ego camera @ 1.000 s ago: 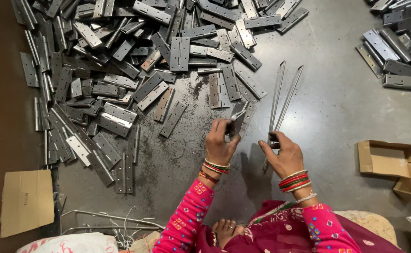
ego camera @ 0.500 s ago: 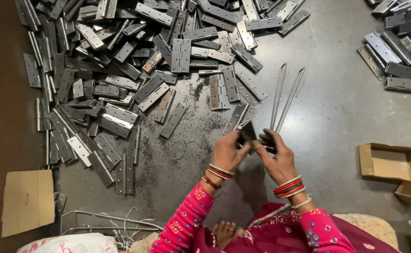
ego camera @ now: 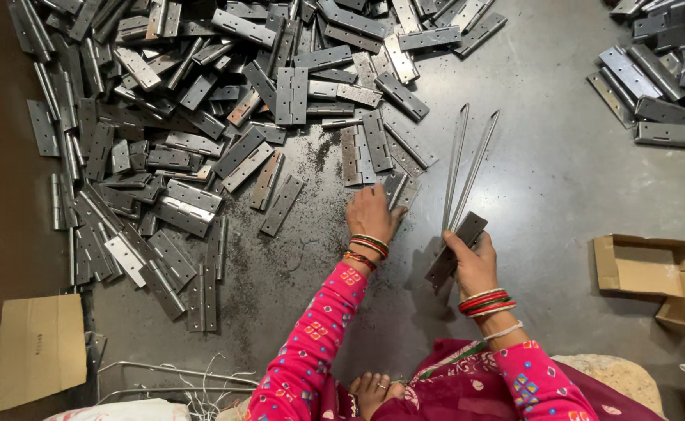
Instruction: The person sorts metal hinges by hand and by using a metal hook to gather them from the floor.
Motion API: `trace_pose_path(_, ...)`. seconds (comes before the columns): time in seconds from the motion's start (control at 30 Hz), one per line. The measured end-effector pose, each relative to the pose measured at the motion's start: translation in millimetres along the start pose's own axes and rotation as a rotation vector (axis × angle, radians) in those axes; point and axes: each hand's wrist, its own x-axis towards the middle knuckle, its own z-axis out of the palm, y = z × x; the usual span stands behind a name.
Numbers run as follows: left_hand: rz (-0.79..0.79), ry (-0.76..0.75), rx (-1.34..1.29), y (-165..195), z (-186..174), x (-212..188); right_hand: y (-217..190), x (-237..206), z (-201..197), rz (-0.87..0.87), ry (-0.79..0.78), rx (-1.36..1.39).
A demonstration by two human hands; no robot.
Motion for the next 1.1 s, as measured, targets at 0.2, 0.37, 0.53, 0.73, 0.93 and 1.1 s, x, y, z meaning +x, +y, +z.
trace_pose_path(0.2, -0.222, -0.269, -0.111, -3, 11, 27, -26, -10, 16, 0.135, -0.113, 0.089)
trace_pose_path(0.37, -0.122, -0.073, -0.386, 0, 4, 10, -40, -22, 24, -0.006, -0.127, 0.058)
trace_pose_path(0.53, 0.248, 0.511, -0.723, -10, -5, -48, -40, -30, 26, -0.422, -0.254, -0.065)
trace_pose_path(0.73, 0.104, 0.435, -0.825, -34, -9, -64, -27, -34, 29, -0.246, -0.186, -0.636)
trace_pose_path(0.93, -0.267, 0.275, -1.469, -42, -13, -52, -20, -25, 24, -0.174, -0.202, -0.251)
trace_pose_path(1.1, -0.398, -0.001, -1.365, -40, -23, -58, -18, -11, 17, 0.082, 0.015, -0.074)
